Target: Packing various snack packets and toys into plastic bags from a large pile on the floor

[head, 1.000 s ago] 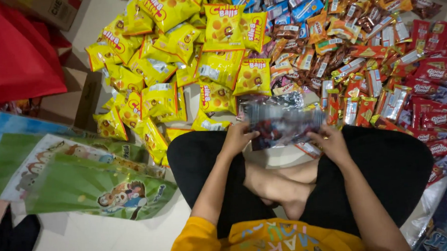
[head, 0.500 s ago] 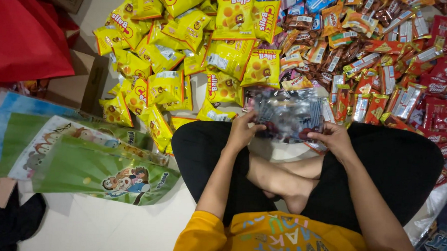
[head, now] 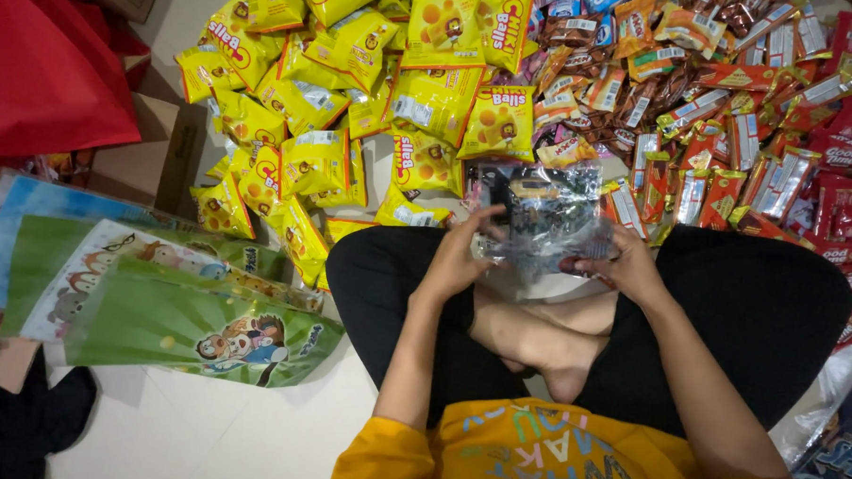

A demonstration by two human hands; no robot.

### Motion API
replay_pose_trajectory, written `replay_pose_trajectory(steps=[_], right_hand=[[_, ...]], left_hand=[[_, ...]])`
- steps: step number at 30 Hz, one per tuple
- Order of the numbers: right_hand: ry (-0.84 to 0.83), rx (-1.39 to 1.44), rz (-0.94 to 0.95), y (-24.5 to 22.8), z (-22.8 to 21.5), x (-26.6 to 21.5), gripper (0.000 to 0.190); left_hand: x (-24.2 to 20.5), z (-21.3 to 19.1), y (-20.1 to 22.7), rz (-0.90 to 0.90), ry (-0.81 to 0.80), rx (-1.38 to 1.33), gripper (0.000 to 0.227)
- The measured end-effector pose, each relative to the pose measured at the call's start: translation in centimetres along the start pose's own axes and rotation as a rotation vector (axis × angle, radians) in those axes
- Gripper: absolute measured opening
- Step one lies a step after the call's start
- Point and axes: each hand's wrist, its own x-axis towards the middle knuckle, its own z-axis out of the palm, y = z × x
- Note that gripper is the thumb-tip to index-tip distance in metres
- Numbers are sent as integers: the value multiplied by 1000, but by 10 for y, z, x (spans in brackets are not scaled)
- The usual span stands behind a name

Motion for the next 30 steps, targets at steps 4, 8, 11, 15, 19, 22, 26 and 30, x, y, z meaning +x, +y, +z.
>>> replay_pose_trajectory(steps=[4, 8, 11, 15, 19, 22, 26, 30], right_hand=[[22, -59, 12, -1, -6, 0, 42], [6, -62, -55, -12, -9, 0, 31], [0, -169, -50, -24, -15, -4, 26], [21, 51, -115, -56, -17, -21, 40], [-37, 219, 231, -133, -31, -25, 21], [-20, 235, 292, -124, -47, -14, 27], [-199, 102, -139, -176, -103, 6, 61], [-146, 80, -205, -253, -130, 1, 44]], left_hand=[[-16, -35, 54, 89, -202, -369, 114], [-27, -60, 80, 69, -349, -281, 128], [-24, -52, 66, -41, -382, 171, 106], [-16, 9, -4, -13, -277, 581, 74], [-1, 45, -48, -230, -269, 464, 40], [10, 50, -54, -362, -160, -244, 43], [29, -4, -4, 216, -171, -387, 18], [35, -68, 103, 371, -282, -367, 29]])
